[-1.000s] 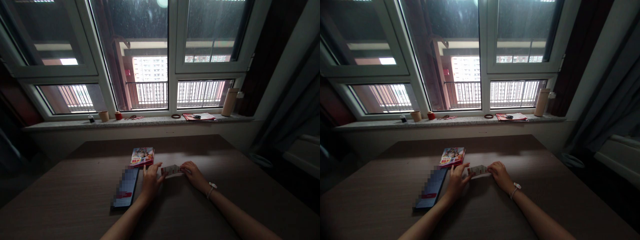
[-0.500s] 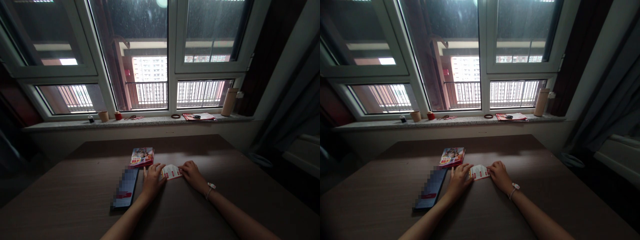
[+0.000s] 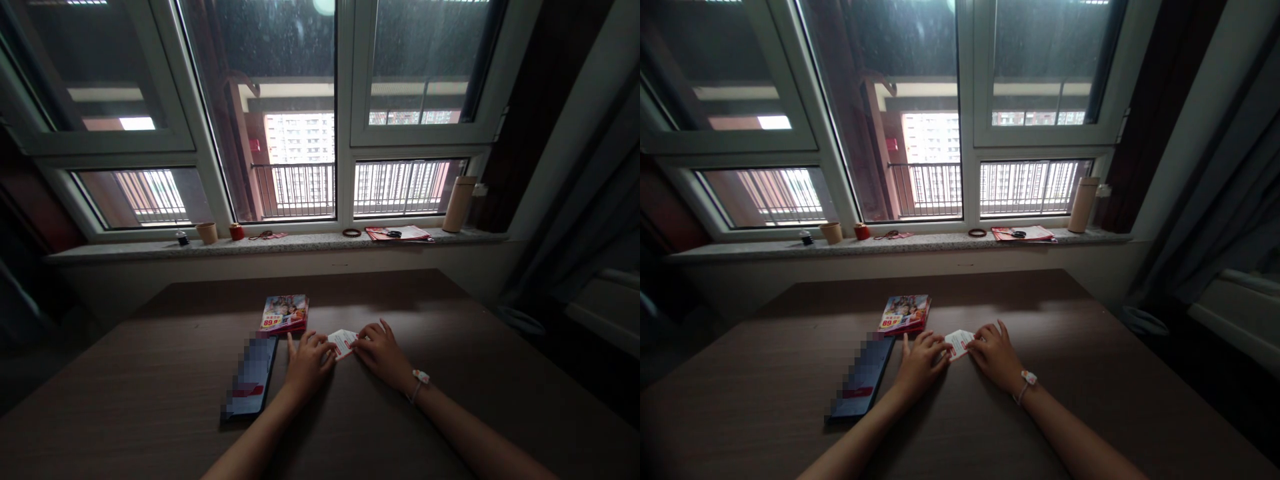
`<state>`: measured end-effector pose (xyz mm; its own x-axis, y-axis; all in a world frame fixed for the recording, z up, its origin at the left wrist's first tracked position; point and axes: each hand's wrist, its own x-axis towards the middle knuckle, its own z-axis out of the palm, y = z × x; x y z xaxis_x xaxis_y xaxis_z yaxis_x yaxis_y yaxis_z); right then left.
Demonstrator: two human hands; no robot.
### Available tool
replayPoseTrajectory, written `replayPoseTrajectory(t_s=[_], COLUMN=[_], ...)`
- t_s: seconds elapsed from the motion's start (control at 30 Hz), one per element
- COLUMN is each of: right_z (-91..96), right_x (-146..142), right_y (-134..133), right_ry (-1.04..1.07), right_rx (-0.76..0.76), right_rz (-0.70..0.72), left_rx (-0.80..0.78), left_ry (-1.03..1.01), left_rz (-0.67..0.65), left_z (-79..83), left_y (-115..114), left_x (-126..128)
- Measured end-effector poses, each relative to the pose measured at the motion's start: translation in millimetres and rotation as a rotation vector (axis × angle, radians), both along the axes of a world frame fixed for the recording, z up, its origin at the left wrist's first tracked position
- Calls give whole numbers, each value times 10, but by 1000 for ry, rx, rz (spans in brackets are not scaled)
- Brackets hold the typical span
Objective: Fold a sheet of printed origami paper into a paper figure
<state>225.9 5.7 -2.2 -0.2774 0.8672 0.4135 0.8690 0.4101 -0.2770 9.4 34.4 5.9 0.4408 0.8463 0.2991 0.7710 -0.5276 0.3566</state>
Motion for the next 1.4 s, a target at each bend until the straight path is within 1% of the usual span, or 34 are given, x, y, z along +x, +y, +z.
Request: replayPoseTrajectory(t_s=[0.1, 0.23, 0.4, 0.57, 0.7, 0.83, 1.03, 1.17, 1.4], right_z=[-45, -101, -120, -109, -44, 13, -1, 1, -12], right_x=[14, 34, 44, 32, 12, 5, 31, 40, 51], right_y=[37, 78, 91, 78, 33, 3, 18, 14, 20], right_ry=[8, 27, 61, 58, 36, 23, 88, 114, 109], right_rx=[-19, -66, -120, -121, -61, -69, -110, -123, -114], right_rz=[-26, -25, -26, -6, 35, 105, 108, 107, 114], left_rx=[5, -11, -58, -127, -93, -46, -69, -93, -54], left_ry=[-1, 19, 58, 110, 122, 110, 114, 119, 104], left_rz=[-39, -111, -115, -156, -139, -131, -82, -79, -78], left_z=[20, 28, 4, 5, -3, -20, -27, -37, -36], left_y=[-7, -1, 16, 9, 6, 4, 7, 26, 35], left_x=[1, 1, -5, -8, -1, 2, 7, 8, -1])
